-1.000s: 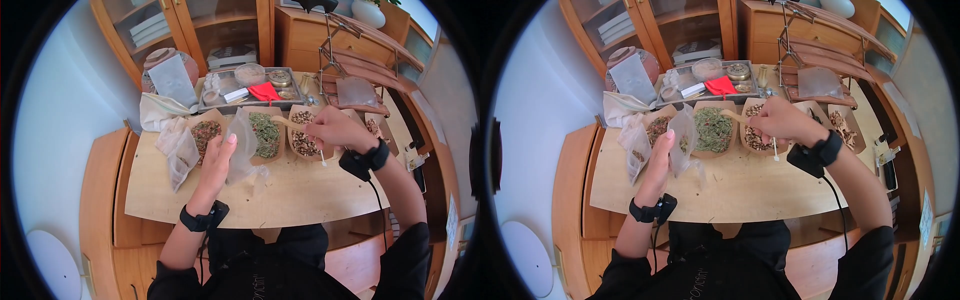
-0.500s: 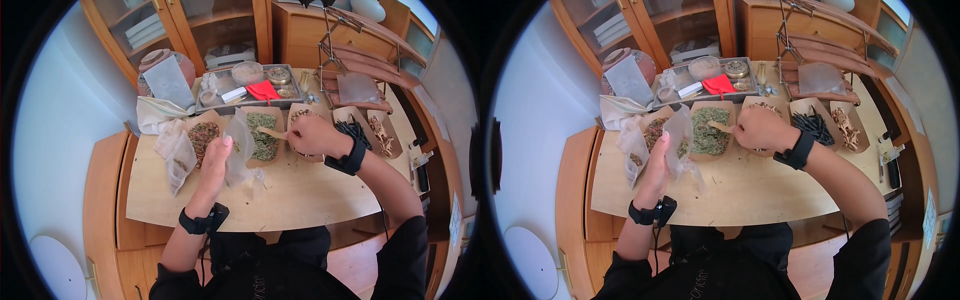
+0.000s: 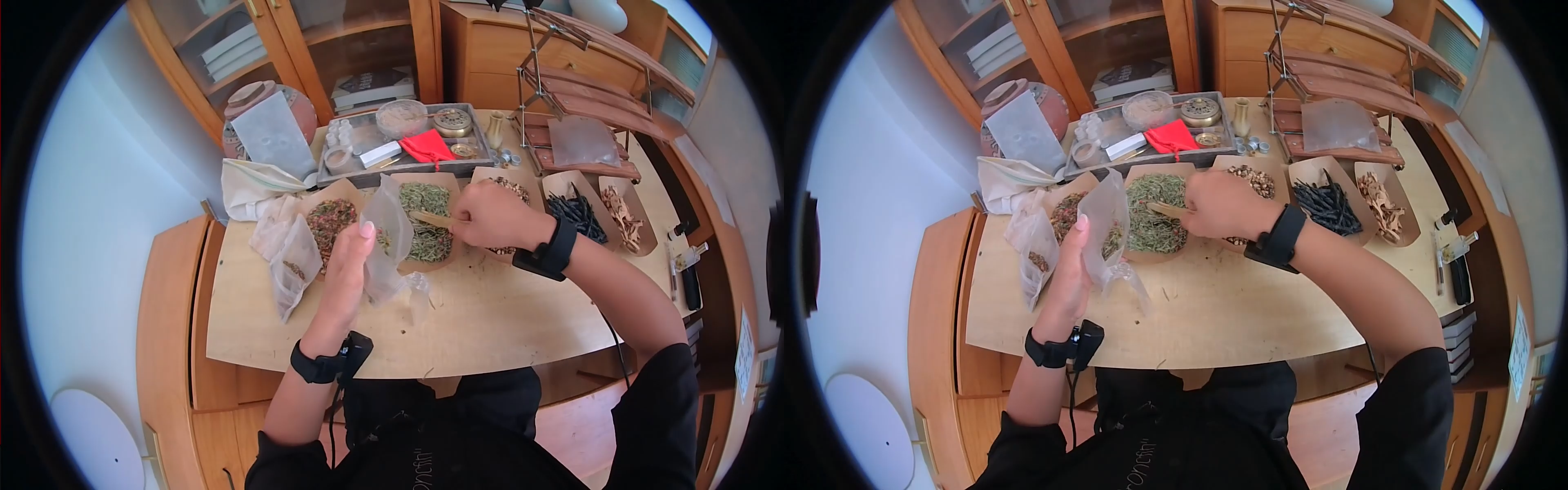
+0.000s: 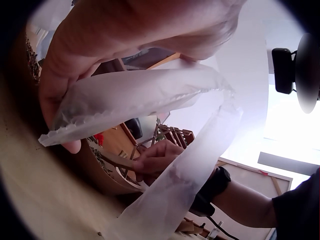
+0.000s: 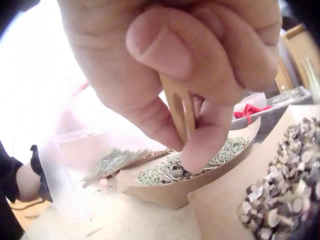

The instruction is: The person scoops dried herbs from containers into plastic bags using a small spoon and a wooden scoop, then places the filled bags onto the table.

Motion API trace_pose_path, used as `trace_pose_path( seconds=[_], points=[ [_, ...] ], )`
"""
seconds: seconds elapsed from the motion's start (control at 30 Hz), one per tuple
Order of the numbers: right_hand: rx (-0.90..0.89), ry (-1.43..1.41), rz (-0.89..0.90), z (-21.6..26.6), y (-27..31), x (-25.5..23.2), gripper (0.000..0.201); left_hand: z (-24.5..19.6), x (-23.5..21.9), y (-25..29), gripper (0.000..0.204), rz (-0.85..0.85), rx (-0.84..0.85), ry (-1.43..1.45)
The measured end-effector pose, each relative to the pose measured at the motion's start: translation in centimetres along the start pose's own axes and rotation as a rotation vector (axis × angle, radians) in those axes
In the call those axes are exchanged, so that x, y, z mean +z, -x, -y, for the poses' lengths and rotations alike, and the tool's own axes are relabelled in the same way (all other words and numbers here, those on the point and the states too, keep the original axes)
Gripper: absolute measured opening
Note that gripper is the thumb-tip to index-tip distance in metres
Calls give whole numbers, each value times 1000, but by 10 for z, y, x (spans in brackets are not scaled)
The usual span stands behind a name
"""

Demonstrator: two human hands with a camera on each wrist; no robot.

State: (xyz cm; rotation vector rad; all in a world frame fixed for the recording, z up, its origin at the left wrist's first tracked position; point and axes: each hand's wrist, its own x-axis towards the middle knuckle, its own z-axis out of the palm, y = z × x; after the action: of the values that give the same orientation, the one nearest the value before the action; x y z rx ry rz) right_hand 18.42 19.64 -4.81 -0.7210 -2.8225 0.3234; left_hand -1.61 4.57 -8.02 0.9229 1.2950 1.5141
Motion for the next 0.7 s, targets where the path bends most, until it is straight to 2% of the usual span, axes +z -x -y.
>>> trace_pose_path(
  seconds=[0.03, 0.1, 0.13, 0.2, 0.33, 0.47, 0.7],
  points=[
    [-3, 1, 1, -3, 1, -1, 23, 1, -4, 0, 55, -3, 1, 1],
    [238, -400, 114, -1, 5, -12, 21, 3, -11, -2, 65, 44, -2, -118],
    [234, -398, 117, 1, 7, -19, 21, 5, -11, -2, 65, 40, -1, -115],
    [489, -569, 199, 5, 12, -30, 20, 4, -8, -2, 59, -40, 6, -73],
    [500, -678, 151, 3, 21, -43, 21, -7, -4, -3, 69, 12, -59, -131],
    [561, -708, 109, 22, 31, -80, 22, -16, 14, 5, 82, -89, -10, -153],
    [448, -646, 128, 56, 37, -121, 24, -23, 20, 9, 86, -69, 23, -184]
  ],
)
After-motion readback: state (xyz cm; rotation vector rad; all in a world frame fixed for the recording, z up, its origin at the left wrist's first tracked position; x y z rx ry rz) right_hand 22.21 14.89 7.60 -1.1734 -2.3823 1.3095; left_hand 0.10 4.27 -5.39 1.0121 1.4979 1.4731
